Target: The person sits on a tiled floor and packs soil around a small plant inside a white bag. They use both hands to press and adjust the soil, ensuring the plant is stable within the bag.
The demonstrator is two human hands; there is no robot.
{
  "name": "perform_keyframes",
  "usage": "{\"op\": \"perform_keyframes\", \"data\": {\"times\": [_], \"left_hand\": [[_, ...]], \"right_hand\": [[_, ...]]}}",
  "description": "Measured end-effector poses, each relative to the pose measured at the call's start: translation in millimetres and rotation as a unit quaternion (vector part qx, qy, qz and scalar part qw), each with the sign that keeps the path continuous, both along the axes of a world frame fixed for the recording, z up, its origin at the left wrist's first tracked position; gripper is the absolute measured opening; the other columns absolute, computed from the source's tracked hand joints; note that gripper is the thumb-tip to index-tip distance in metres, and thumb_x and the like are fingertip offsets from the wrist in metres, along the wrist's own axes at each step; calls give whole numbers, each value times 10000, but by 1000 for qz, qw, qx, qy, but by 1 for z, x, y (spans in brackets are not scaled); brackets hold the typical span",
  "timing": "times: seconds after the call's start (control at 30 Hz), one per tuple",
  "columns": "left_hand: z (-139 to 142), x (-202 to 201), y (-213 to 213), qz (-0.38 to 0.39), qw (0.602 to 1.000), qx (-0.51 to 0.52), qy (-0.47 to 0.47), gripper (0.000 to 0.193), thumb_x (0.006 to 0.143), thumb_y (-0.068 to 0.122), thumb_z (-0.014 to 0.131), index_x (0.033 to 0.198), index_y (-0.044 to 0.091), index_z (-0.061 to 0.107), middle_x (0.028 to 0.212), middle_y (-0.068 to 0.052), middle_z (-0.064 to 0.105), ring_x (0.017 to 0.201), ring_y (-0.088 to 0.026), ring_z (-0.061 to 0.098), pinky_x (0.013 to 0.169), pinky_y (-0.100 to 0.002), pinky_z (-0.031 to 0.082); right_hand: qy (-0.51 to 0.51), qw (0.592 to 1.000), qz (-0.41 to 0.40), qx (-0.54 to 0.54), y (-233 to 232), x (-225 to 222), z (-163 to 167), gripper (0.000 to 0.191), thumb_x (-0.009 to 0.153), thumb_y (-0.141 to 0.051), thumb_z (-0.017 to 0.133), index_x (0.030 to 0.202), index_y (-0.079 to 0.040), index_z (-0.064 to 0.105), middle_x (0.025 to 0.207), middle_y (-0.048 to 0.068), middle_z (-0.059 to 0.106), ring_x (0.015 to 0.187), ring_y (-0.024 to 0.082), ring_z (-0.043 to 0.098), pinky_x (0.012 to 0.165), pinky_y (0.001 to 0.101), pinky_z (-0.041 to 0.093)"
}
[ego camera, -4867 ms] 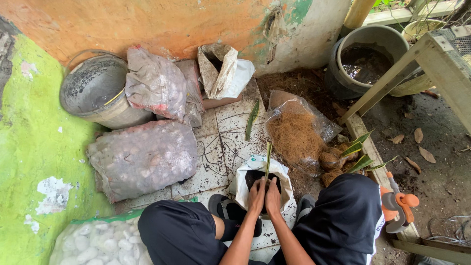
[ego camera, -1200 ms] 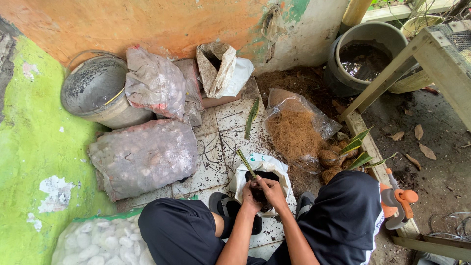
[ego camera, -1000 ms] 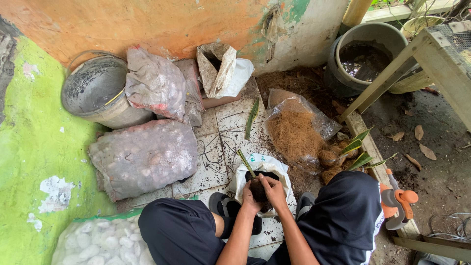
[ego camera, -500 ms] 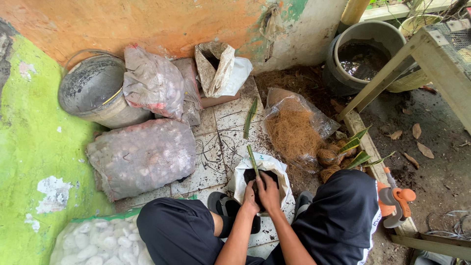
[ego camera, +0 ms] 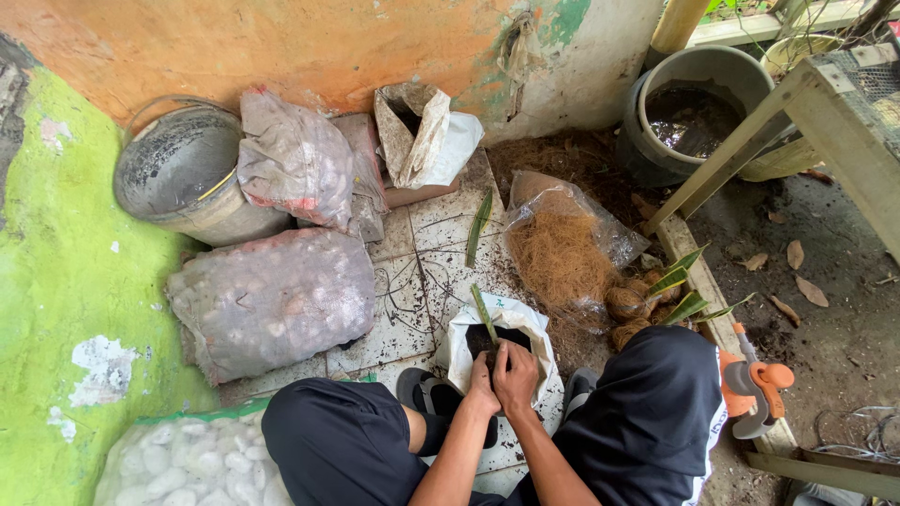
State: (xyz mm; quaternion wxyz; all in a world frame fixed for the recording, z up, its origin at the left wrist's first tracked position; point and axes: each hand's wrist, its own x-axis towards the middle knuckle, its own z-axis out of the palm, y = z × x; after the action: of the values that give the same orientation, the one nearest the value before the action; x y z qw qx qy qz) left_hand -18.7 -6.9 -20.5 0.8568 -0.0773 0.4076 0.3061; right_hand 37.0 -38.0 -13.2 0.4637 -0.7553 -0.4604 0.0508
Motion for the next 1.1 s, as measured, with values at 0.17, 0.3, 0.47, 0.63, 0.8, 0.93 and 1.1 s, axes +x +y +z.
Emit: {"op": "perform_keyframes", "data": {"times": [0.17, 0.3, 0.47, 0.63, 0.8, 0.93, 1.1], "left_hand": [[1, 2, 0, -28, 1000, -12, -3, 458, 1023, 514, 399, 1047, 166, 695, 1079, -73, 718, 1056, -252, 662, 965, -414, 528], [3, 3, 0, -8, 1000, 10, -7, 380, 1038, 469, 449, 992, 172, 682, 1047, -44, 704, 1034, -234, 658, 956, -405, 533], [5, 0, 3, -7, 998, 56, -8, 347, 1049, 467, 505, 945, 175, 659, 995, -39, 680, 978, -232, 650, 908, -409, 533], [8, 1, 3, -13, 999, 22, -45, 420, 1013, 538, 454, 1007, 181, 674, 1055, -50, 708, 1005, -212, 668, 931, -381, 540], [9, 3, -3, -15, 999, 19, -45, 388, 1010, 498, 473, 979, 168, 675, 1036, -49, 703, 992, -215, 663, 916, -383, 541], [11, 2, -2, -20, 1000, -9, 15, 341, 1029, 452, 508, 954, 162, 671, 1025, -45, 693, 982, -214, 653, 911, -372, 531], [12, 3, -1, -11, 1000, 13, 11, 349, 1033, 432, 479, 956, 155, 676, 1031, -42, 693, 988, -220, 653, 913, -374, 529]], "right_hand": [[-4, 999, 3, 42, -3, 2, 1, 229, 983, -156, 602, 881, -68, 787, 916, 85, 774, 891, 278, 717, 826, 411, 488], [14, 1000, 11, 17, -3, 1, 4, 245, 963, -150, 637, 813, -78, 817, 839, 80, 768, 839, 258, 718, 836, 392, 496], [-20, 996, 49, 65, -2, -1, 7, 217, 964, -141, 634, 845, -86, 808, 916, 71, 785, 969, 256, 731, 887, 385, 501], [-14, 996, 62, 57, -1, -1, 9, 220, 951, -134, 632, 830, -85, 809, 895, 71, 784, 965, 253, 733, 866, 385, 503], [12, 999, 41, 25, -8, -1, 11, 235, 968, -135, 624, 815, -64, 788, 864, 87, 768, 898, 273, 708, 814, 391, 502], [2, 999, 31, 33, -10, -4, 14, 253, 967, -144, 624, 793, -62, 787, 836, 100, 759, 894, 280, 711, 799, 402, 492], [51, 997, 48, 32, -12, -3, 21, 249, 987, -151, 609, 858, -39, 790, 916, 126, 774, 950, 317, 712, 855, 404, 518]]}}
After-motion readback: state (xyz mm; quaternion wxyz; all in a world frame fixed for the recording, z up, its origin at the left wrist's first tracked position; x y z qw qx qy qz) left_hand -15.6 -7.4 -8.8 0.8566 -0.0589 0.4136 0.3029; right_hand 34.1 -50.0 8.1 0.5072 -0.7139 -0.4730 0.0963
